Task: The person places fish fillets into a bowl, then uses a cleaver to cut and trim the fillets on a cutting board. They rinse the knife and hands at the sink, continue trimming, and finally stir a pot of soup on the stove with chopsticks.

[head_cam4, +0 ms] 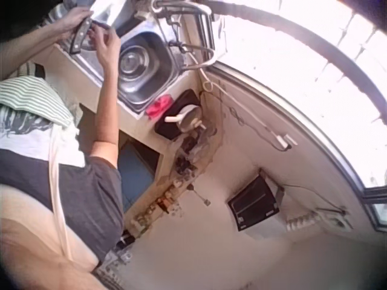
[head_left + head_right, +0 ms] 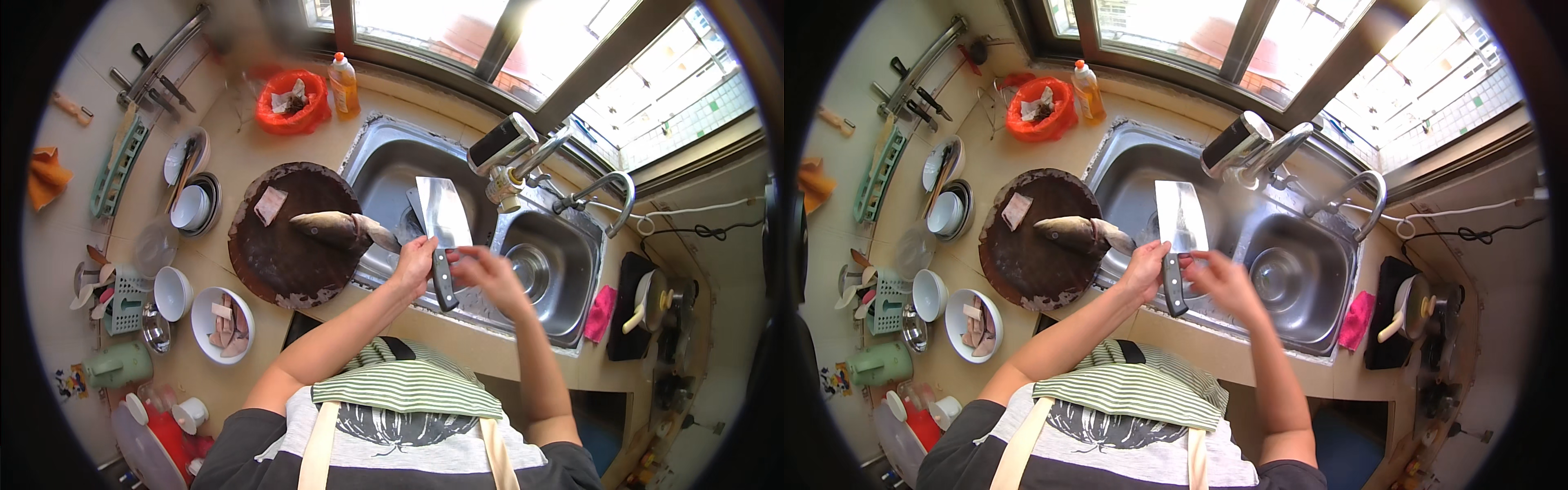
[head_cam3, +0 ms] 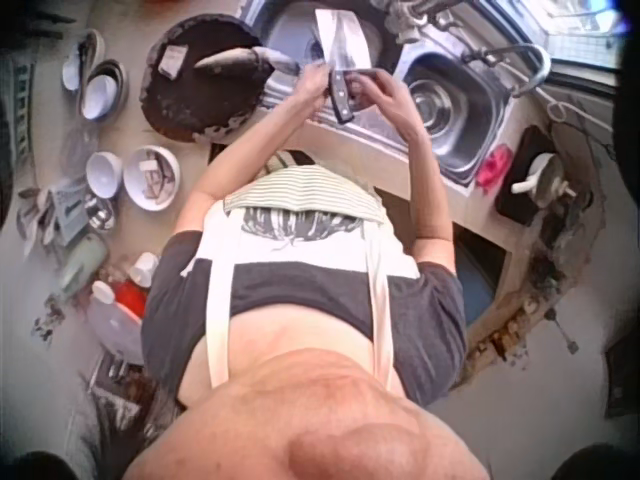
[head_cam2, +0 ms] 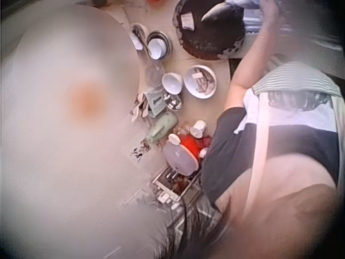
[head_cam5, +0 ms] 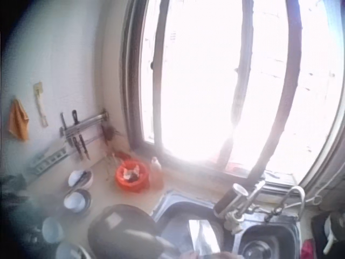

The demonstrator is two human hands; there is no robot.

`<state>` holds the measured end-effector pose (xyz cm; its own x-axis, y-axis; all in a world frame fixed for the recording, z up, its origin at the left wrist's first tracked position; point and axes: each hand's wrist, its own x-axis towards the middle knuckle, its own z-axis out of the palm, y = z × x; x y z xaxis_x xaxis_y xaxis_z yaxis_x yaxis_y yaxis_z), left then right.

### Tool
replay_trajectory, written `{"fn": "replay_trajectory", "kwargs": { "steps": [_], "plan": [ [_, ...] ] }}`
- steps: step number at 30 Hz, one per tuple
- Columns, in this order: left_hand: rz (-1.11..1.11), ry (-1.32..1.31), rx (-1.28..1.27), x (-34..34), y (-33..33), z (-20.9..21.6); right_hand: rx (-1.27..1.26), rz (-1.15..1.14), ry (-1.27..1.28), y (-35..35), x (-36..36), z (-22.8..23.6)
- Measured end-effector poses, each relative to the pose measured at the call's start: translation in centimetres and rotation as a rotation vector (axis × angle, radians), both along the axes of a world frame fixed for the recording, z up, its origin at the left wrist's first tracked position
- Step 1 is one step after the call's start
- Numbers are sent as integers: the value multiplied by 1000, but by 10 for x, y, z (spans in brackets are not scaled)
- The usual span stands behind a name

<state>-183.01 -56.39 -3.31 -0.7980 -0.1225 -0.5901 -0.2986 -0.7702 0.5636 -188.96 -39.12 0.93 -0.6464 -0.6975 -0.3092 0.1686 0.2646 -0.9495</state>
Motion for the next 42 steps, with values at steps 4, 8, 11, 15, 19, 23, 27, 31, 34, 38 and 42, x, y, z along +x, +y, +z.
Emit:
{"fn": "replay_trajectory", "kwargs": {
  "steps": [4, 8, 11, 15, 19, 23, 27, 31, 34, 38, 42],
  "plan": [
    [36, 40, -36, -28, 0, 1, 766, -273, 1084, 34, -149, -35],
    [58, 68, -106, -45, -8, 0, 890, -276, 1028, 47, -228, -54],
    [102, 82, -126, -52, -10, -2, 1028, -171, 952, 47, -221, -61],
    [233, 79, -33, -58, -6, -4, 1075, -32, 996, 48, -186, -70],
    [220, -20, -5, -56, -1, -2, 870, -68, 841, 64, -175, -70],
    [97, -12, 48, -40, 13, -3, 719, -54, 780, 78, -174, -72],
    [-37, 61, -274, -26, 29, -8, 615, -87, 764, 81, -175, -76],
    [-68, 501, -1622, -9, 24, -10, 560, -191, 620, 83, -186, -83],
    [-385, 391, -1842, -3, 19, -5, 433, -281, 452, 84, -200, -96],
    [-580, 385, -2100, -5, 14, 3, 105, -502, -214, 89, -225, -108],
    [-678, 296, -2106, 2, 17, 8, -133, -571, -430, 82, -276, -89]
  ]
}}
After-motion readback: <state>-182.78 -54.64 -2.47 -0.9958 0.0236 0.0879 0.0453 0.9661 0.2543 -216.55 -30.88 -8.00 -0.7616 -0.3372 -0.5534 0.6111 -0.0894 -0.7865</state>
